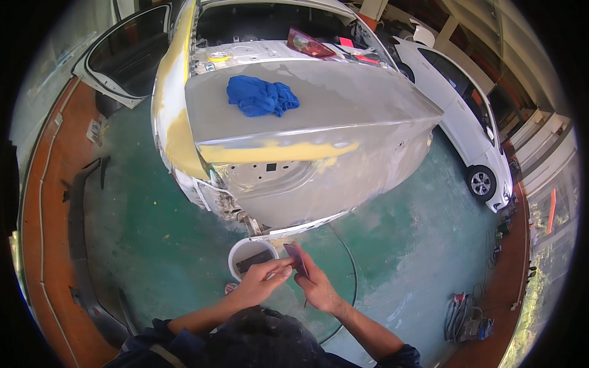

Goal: The person sands a detached car trunk lid with a sanding block and sandpaper, smoothing the surface of a yellow filler patch. They wipe the surface with a blue cloth and continue sanding different areas of the lid.

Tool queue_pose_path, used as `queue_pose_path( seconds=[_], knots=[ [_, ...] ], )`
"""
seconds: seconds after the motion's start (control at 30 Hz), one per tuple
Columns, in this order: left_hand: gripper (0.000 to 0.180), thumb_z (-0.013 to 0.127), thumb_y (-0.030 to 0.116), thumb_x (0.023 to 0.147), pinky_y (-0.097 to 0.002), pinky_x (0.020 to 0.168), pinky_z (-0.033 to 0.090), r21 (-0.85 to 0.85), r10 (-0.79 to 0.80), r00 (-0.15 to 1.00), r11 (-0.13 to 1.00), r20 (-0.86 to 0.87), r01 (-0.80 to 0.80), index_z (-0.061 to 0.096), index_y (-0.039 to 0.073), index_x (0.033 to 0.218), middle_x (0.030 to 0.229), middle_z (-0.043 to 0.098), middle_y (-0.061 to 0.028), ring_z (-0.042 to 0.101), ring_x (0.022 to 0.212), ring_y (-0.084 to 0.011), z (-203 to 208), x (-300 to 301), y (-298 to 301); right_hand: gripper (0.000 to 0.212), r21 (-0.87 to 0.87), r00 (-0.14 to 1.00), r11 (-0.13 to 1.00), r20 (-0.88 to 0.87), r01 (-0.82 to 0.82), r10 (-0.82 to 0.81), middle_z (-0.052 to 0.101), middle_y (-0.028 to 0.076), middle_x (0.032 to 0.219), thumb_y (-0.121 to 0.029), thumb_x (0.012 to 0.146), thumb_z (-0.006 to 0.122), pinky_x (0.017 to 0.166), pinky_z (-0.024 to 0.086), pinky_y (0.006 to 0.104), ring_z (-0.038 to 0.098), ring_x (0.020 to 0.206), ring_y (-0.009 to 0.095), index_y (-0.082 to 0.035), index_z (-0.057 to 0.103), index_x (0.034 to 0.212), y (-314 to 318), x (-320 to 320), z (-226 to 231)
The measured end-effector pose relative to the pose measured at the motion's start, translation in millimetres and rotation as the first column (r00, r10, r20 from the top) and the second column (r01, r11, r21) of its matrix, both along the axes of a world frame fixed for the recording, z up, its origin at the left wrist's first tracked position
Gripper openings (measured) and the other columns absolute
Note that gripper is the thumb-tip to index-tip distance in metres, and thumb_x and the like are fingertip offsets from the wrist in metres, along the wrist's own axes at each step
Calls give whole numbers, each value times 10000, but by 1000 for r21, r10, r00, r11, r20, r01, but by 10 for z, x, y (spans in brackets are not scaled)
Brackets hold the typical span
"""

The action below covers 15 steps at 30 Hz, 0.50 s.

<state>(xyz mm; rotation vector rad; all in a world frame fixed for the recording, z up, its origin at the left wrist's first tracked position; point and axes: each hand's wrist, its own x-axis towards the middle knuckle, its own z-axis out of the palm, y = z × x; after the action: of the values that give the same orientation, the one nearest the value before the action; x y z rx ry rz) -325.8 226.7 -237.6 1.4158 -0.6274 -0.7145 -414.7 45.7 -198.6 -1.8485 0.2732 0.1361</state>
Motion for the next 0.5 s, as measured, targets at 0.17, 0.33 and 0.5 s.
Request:
queue_pose_path(
  seconds=[0.17, 0.33, 0.5],
  knots=[
    [709, 719, 188, 1021, -468, 1166, 404, -51, 659, 748, 752, 83, -657, 351, -12, 1594, 1596, 449, -206, 472, 1447, -309, -541, 721, -84, 853, -359, 914, 877, 363, 319, -184, 336, 220, 1701, 65, 874, 502, 1277, 271, 448, 341, 1569, 354, -15, 226, 1677, -714, 360, 451],
    [488, 691, 301, 1060, -331, 922, 547, -53, 668, 741, 740, -69, -671, 541, -46, 1368, 1164, 660, -126, 651, 1026, -183, -1203, 1171, -280, 703, -907, 721, -71, 280, 414, 634, 444, 223, 1635, -28, 870, 600, 1254, 300, 533, 410, 1526, 410, -36, 466, 1560, -1586, 1416, 690],
    [403, 637, 384, 1091, -244, 709, 557, -26, 747, 647, 651, -153, -759, 658, -1, 1210, 933, 680, 1, 620, 814, -62, -1311, 1063, -686, 578, -867, 547, -323, -71, 380, 834, 585, 44, 1548, -233, 888, 672, 1239, 316, 462, 483, 1478, 256, -157, 634, 1460, -2325, 2196, 500]
  ],
)
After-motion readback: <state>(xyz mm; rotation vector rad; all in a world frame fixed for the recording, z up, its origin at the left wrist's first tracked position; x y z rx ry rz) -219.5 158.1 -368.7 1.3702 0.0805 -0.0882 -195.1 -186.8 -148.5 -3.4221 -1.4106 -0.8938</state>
